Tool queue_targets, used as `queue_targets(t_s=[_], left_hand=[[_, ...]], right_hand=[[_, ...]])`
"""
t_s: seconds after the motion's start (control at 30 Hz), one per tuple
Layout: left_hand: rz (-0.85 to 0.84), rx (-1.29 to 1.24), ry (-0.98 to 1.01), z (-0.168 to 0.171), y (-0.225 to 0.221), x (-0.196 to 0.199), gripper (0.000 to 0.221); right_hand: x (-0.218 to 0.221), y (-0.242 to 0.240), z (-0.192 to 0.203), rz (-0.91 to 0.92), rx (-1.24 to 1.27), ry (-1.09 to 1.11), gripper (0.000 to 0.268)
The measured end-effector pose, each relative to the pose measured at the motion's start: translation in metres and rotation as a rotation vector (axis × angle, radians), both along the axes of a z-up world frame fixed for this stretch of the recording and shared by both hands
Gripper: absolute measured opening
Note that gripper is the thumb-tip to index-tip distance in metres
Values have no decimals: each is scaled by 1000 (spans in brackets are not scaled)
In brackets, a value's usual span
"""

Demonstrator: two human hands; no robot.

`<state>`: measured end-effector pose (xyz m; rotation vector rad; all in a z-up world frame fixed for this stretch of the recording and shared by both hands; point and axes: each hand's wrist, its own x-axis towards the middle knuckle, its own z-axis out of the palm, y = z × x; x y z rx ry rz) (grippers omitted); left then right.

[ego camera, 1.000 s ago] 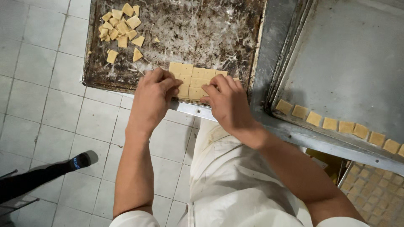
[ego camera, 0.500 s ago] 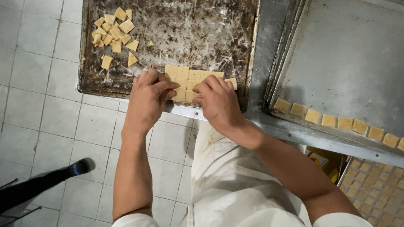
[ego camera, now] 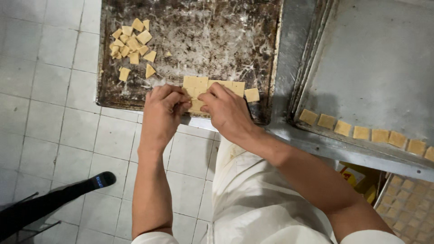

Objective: The person separates rectangular dough pieces from a larger sheet on a dirty baking tray and arranges them into rows on a clean silver tray by hand.

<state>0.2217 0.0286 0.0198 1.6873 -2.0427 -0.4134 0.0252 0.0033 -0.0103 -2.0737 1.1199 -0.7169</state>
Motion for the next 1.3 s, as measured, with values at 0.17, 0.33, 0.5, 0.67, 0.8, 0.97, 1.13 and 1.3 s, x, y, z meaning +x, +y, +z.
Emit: queue_targets(t_s=[0.17,0.33,0.5,0.67,0.8,0.97,1.13,1.3], left_hand=[[-51,16,-11,0,0,-4,22],[-80,24,36,1,-2,-4,18],[-93,69,125,-1,-10,-5,12],[-90,104,367,12,-29,-15,9],[-239,-4,404,18,-62,-61,9],[-529,27,460,-3,-96,-162,8],[-710,-106,144,-31,-92,-240,10],[-844,-111,161,-26,-81,-236,30]], right_hand=[[-1,-4,-6,-13,36,-20,29],[0,-4,-5,-9,59,-1,18],[-1,-9,-2,-1,97,-7,16],[-36,-36,4,-96,99,-245,11],[-112,-49,23,-188,92,-229,17],[-211,-32,38,-330,4,-13,19],[-271,-1,21,-349,-376,325,5],[-288,8,12,-255,-132,203,12]])
